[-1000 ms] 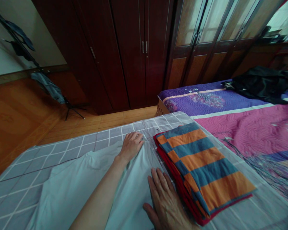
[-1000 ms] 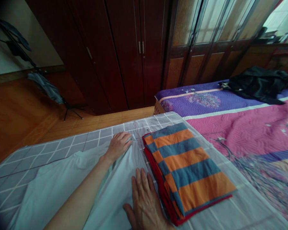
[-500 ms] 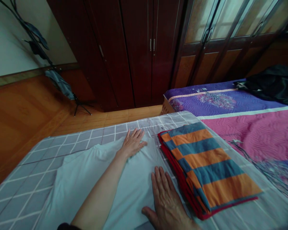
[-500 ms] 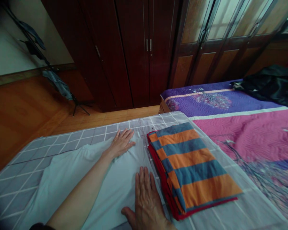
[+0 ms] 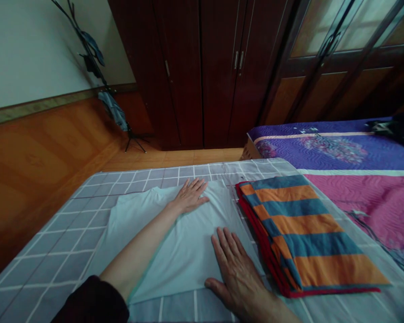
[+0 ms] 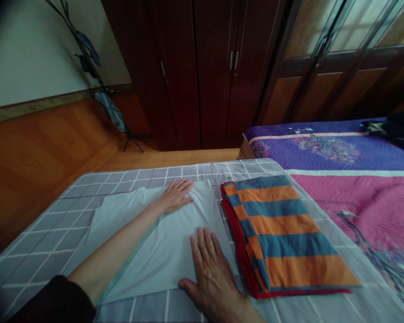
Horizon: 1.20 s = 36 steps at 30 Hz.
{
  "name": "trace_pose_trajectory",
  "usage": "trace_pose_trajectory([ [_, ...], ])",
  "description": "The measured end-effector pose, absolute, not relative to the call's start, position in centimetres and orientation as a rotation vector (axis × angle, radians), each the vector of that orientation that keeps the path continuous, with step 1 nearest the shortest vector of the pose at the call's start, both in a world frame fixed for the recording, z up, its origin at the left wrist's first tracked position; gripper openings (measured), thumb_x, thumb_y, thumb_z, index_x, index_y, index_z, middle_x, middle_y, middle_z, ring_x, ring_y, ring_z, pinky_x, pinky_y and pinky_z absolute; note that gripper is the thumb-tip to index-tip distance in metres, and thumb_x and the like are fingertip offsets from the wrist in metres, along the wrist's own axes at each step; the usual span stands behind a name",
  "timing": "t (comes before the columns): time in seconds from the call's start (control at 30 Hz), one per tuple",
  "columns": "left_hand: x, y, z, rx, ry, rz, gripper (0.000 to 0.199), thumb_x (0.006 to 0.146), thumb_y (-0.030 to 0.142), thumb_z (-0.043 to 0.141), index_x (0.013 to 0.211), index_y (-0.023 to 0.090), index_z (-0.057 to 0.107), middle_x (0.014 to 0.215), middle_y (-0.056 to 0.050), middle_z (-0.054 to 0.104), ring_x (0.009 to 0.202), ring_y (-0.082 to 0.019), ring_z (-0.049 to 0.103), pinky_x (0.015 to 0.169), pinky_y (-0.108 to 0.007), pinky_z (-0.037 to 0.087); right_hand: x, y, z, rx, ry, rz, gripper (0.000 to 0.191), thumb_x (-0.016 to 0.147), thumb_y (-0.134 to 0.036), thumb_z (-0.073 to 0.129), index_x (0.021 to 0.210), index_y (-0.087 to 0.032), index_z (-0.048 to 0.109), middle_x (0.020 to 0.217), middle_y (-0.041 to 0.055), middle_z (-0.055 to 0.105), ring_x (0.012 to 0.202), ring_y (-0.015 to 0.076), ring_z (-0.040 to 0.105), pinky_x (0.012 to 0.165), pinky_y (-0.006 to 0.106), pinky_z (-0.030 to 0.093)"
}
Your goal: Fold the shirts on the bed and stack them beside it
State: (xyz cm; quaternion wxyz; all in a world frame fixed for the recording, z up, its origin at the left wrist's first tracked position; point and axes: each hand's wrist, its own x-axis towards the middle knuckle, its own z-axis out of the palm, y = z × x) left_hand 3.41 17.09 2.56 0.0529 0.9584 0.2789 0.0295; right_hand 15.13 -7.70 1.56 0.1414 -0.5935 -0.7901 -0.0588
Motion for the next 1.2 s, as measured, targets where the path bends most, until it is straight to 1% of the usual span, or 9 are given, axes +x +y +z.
trace_pose_trajectory([
  [0.2, 0.3, 12.5, 5.6, 2.907, 0.734, 0.165, 0.068, 0.093, 0.061, 0.026, 0.148, 0.023, 0.017, 0.154, -0.007, 0.019, 0.143, -0.021, 0.009, 0.115, -0.044, 0.000, 15.0, -7.7, 1.1, -1.722, -2.238, -0.228, 0.084, 0.078, -0.047, 0.063, 0.141, -0.003, 0.032, 0.145, 0.0264, 0.031, 0.137, 0.0373, 0.021, 0.102, 0.050, 0.039],
  [0.33, -5.8, 8.9, 5.1, 2.882, 0.637, 0.014, 0.071, 0.090, 0.064, 0.031, 0.148, 0.028, 0.015, 0.155, -0.005, 0.018, 0.143, -0.020, 0.008, 0.115, -0.043, 0.000, 15.0, -7.6, 0.9, -1.705, -2.249, -0.276, 0.084, 0.079, -0.046, 0.062, 0.142, -0.003, 0.029, 0.147, 0.0247, 0.028, 0.138, 0.0362, 0.018, 0.103, 0.049, 0.037],
  [0.5, -14.1, 9.7, 4.1, 2.816, 1.167, 0.007, 0.063, 0.094, 0.055, 0.033, 0.148, 0.025, 0.018, 0.154, -0.007, 0.020, 0.143, -0.023, 0.010, 0.114, -0.048, 0.005, 15.0, -7.3, 0.6, -1.654, -2.278, -0.361, 0.086, 0.082, -0.051, 0.057, 0.145, -0.003, 0.022, 0.150, 0.0247, 0.020, 0.138, 0.0364, 0.017, 0.103, 0.050, 0.036],
  [0.6, -17.1, 9.0, 4.3, 2.794, 1.170, 0.049, 0.065, 0.095, 0.055, 0.031, 0.149, 0.025, 0.012, 0.155, -0.005, 0.016, 0.143, -0.022, 0.009, 0.115, -0.045, 0.008, 15.1, -7.1, 0.4, -1.629, -2.290, -0.397, 0.089, 0.083, -0.052, 0.054, 0.147, -0.004, 0.014, 0.152, 0.0234, 0.014, 0.138, 0.0364, 0.017, 0.101, 0.050, 0.037],
  [0.7, -18.5, 7.6, 3.8, 2.789, 1.058, -0.012, 0.065, 0.094, 0.055, 0.033, 0.149, 0.027, 0.012, 0.155, -0.004, 0.016, 0.142, -0.023, 0.012, 0.115, -0.044, 0.012, 15.2, -7.0, 0.1, -1.618, -2.299, -0.397, 0.091, 0.083, -0.054, 0.051, 0.148, -0.005, 0.010, 0.153, 0.0214, 0.012, 0.138, 0.0369, 0.018, 0.102, 0.050, 0.036],
  [0.83, -18.9, 7.4, 3.1, 2.756, 1.306, 0.016, 0.059, 0.096, 0.049, 0.034, 0.148, 0.025, 0.021, 0.154, -0.006, 0.021, 0.142, -0.024, 0.013, 0.115, -0.048, 0.011, 15.3, -7.0, -0.3, -1.624, -2.313, -0.386, 0.090, 0.085, -0.056, 0.048, 0.149, -0.007, 0.009, 0.153, 0.0204, 0.014, 0.138, 0.0369, 0.020, 0.103, 0.051, 0.034],
  [0.9, -18.7, 7.5, 3.4, 2.742, 1.356, 0.026, 0.060, 0.095, 0.051, 0.035, 0.147, 0.024, 0.022, 0.154, -0.007, 0.021, 0.142, -0.025, 0.011, 0.114, -0.049, 0.011, 15.3, -6.9, -0.3, -1.615, -2.319, -0.390, 0.089, 0.085, -0.057, 0.046, 0.149, -0.007, 0.008, 0.153, 0.0203, 0.016, 0.137, 0.0369, 0.021, 0.103, 0.051, 0.034],
  [1.07, -19.0, 5.7, 4.0, 2.747, 1.224, -0.033, 0.068, 0.092, 0.058, 0.038, 0.148, 0.028, 0.015, 0.155, -0.004, 0.014, 0.143, -0.026, 0.007, 0.114, -0.049, 0.011, 15.4, -6.7, -0.4, -1.594, -2.337, -0.395, 0.090, 0.085, -0.058, 0.045, 0.149, -0.007, 0.008, 0.152, 0.0208, 0.018, 0.137, 0.0382, 0.021, 0.101, 0.052, 0.035],
  [1.2, -20.6, 3.9, 3.5, 2.718, 1.334, -0.014, 0.069, 0.093, 0.053, 0.040, 0.149, 0.026, 0.011, 0.155, -0.006, 0.013, 0.143, -0.025, 0.009, 0.115, -0.049, 0.011, 15.4, -6.6, -0.4, -1.594, -2.338, -0.387, 0.089, 0.085, -0.058, 0.045, 0.149, -0.006, 0.009, 0.151, 0.0214, 0.021, 0.136, 0.0387, 0.023, 0.100, 0.053, 0.037],
])
